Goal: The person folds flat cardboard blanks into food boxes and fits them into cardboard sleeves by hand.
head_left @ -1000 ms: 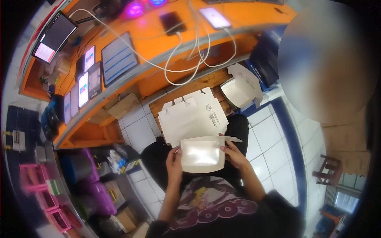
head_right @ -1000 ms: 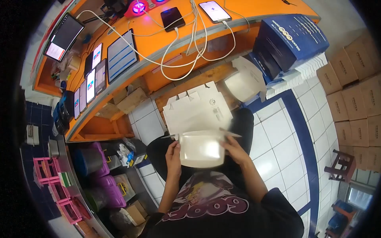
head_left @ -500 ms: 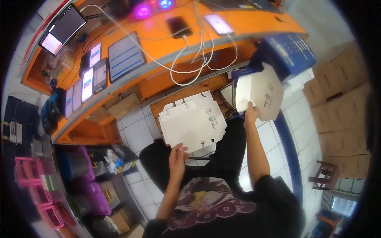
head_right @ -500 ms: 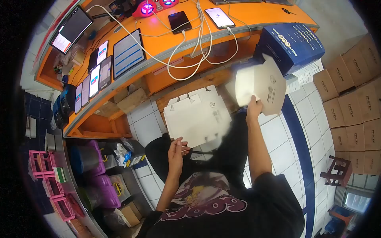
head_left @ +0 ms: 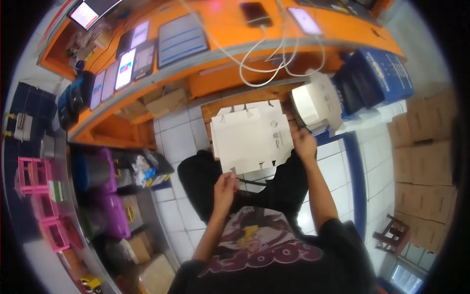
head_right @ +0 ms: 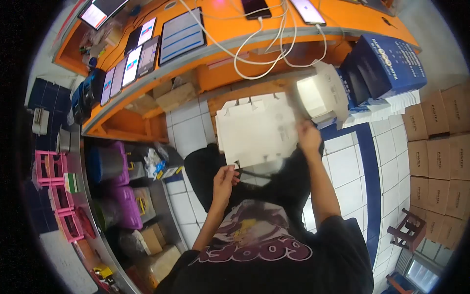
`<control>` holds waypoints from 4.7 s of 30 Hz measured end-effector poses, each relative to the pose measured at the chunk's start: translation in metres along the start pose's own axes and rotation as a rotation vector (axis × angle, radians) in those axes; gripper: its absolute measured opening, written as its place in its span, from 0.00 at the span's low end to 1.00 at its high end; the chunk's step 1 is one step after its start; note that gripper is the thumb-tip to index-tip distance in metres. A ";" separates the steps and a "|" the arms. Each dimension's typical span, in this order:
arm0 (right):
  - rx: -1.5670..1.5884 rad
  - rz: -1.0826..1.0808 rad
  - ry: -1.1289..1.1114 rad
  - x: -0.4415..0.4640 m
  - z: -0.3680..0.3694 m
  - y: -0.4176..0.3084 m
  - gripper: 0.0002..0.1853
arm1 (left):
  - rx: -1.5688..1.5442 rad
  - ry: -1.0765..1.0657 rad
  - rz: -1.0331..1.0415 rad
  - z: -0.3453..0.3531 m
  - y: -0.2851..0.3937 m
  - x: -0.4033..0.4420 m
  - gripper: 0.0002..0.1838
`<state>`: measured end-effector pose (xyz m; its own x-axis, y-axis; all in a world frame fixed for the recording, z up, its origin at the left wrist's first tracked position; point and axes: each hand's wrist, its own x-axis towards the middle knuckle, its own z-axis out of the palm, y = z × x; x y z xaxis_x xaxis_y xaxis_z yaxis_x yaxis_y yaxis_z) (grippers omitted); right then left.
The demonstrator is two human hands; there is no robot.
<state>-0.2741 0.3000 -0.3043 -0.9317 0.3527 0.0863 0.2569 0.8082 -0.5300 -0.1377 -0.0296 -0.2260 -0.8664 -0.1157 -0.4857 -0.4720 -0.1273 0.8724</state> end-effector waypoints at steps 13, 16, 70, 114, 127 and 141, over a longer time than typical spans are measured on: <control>0.049 -0.656 -0.643 -0.065 0.065 -0.071 0.13 | 0.083 0.148 0.074 -0.051 -0.003 0.018 0.13; 0.392 -0.461 -0.646 -0.058 0.046 -0.084 0.12 | 0.311 0.248 0.243 -0.058 -0.013 0.030 0.15; -0.206 -0.820 -0.066 -0.109 -0.116 -0.180 0.06 | 0.747 -0.029 0.883 0.005 0.085 -0.017 0.07; 1.355 0.555 -0.801 -0.100 -0.065 -0.139 0.29 | -0.632 -0.288 -0.051 -0.026 0.078 0.027 0.31; 0.059 -0.571 -0.222 -0.088 -0.035 -0.123 0.14 | 0.052 0.192 0.216 -0.029 0.003 0.021 0.21; 1.667 0.482 -0.778 -0.107 -0.084 -0.201 0.11 | 1.053 0.028 1.060 0.003 0.088 -0.027 0.42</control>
<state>-0.2046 0.1395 -0.1357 -0.8812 -0.2674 -0.3899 0.4621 -0.6618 -0.5903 -0.1565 -0.0350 -0.1361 -0.8750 0.2830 0.3928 0.4500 0.7747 0.4442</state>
